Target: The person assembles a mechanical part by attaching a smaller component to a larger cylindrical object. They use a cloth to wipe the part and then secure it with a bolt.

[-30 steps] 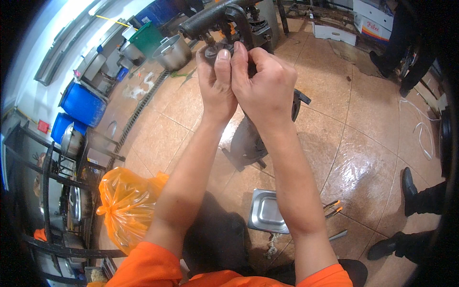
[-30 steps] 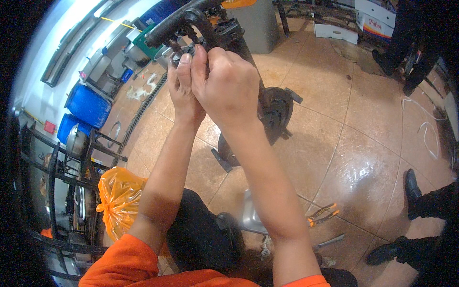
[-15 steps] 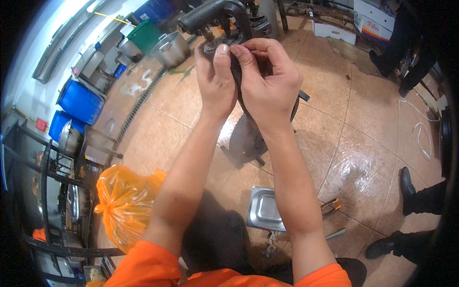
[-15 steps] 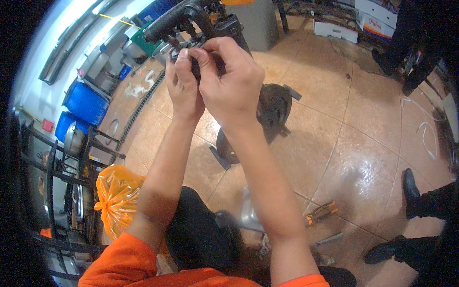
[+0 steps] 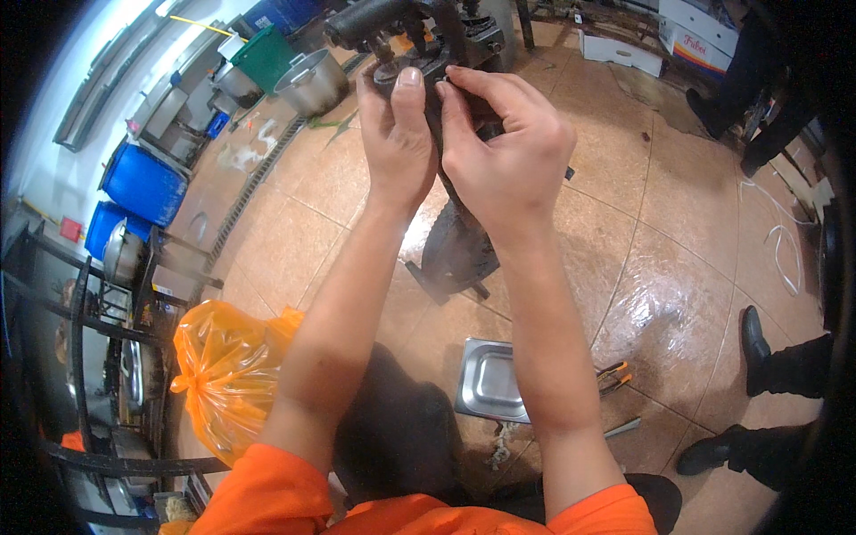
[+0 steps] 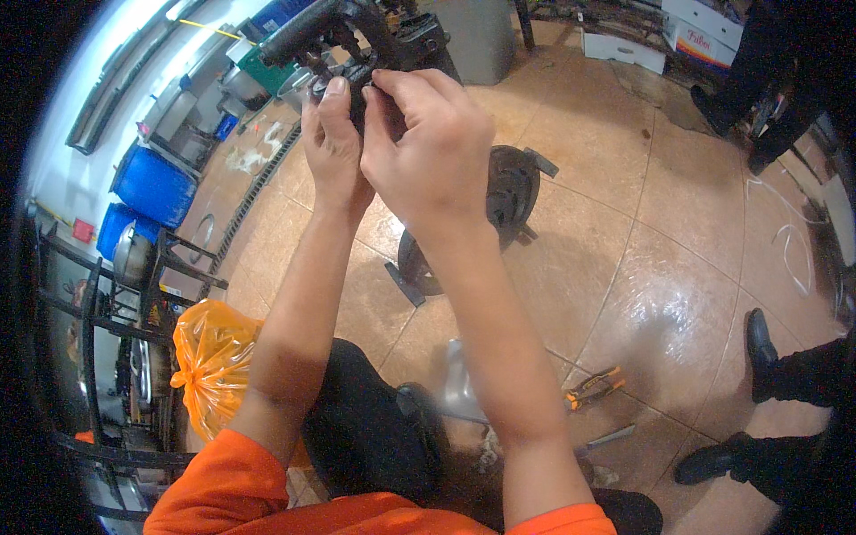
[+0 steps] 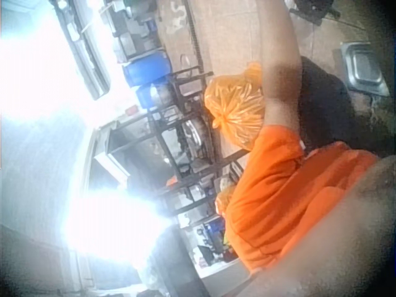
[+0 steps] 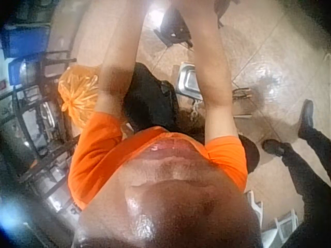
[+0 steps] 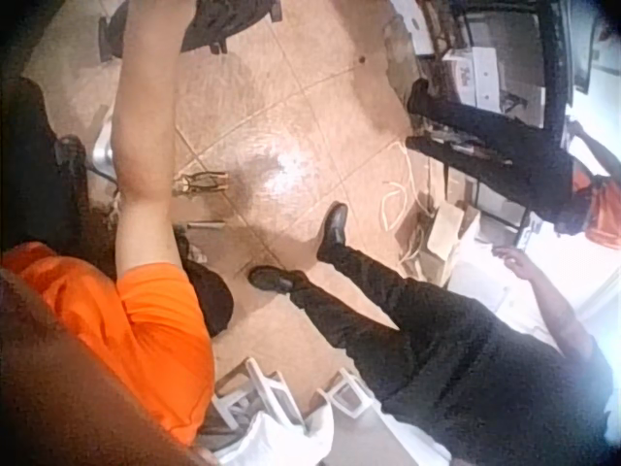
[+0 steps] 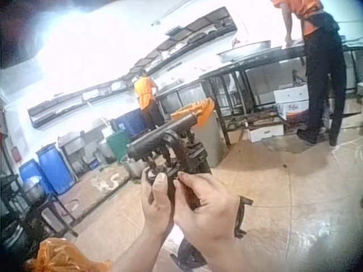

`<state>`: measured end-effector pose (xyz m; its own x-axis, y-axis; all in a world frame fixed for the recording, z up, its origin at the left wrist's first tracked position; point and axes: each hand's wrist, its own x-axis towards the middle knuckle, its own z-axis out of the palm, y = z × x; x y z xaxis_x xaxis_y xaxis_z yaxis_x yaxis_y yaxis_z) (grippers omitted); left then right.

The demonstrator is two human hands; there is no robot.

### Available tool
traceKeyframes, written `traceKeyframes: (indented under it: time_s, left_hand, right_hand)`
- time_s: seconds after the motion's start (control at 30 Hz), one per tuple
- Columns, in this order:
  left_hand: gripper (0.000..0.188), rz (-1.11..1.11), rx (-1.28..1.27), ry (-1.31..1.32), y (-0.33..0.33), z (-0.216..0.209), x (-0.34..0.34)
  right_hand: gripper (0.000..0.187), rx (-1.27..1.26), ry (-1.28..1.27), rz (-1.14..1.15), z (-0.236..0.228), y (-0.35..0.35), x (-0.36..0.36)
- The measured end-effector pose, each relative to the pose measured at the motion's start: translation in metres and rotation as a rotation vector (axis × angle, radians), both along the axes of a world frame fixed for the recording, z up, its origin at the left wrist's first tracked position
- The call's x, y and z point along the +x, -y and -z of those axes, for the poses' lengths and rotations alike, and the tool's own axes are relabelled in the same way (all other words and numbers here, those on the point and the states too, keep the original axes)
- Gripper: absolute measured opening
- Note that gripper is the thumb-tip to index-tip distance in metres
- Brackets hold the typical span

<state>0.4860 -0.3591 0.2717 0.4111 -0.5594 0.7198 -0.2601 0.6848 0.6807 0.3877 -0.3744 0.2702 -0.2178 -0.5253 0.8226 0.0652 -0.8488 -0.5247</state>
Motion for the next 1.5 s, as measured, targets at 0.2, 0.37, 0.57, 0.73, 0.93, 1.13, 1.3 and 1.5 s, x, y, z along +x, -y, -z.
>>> traceKeyframes:
  time_s: [0.2, 0.37, 0.57, 0.73, 0.93, 1.13, 1.3, 1.5]
  left_hand:
    - [0.041, 0.051, 0.049, -0.011, -0.0049, -0.0006, 0.0013]
    - [0.042, 0.062, 0.028, -0.019, -0.0038, -0.0011, 0.0025]
    - [0.029, 0.104, 0.002, -0.069, -0.001, 0.0016, 0.0029]
    - [0.028, 0.108, -0.011, -0.066, 0.0005, 0.0017, 0.0052]
    - [0.033, 0.086, 0.013, -0.058, -0.0021, 0.0012, 0.0046]
    - [0.028, 0.051, -0.004, -0.061, -0.0008, 0.0014, 0.0025]
    - [0.026, 0.023, -0.001, -0.016, -0.0013, 0.0012, 0.0033]
    - [0.026, 0.055, -0.018, -0.055, 0.0005, 0.003, 0.0057]
  right_hand:
    - [0.011, 0.081, -0.043, -0.113, -0.0013, -0.0028, -0.0011]
    - [0.009, 0.026, -0.015, -0.083, -0.0019, -0.0023, 0.0006]
    - [0.013, -0.066, -0.057, -0.02, -0.004, 0.0033, -0.0026]
    - [0.016, -0.073, -0.066, -0.037, -0.0048, 0.0024, -0.0033]
    - [0.016, 0.008, -0.08, -0.085, -0.0023, 0.0016, -0.0036]
    - [0.016, 0.068, -0.05, -0.144, -0.0049, -0.0035, -0.0026]
    - [0.016, 0.03, 0.015, -0.107, -0.0047, -0.001, 0.0011]
    - [0.017, 0.05, 0.01, -0.117, -0.0046, -0.0051, -0.0013]
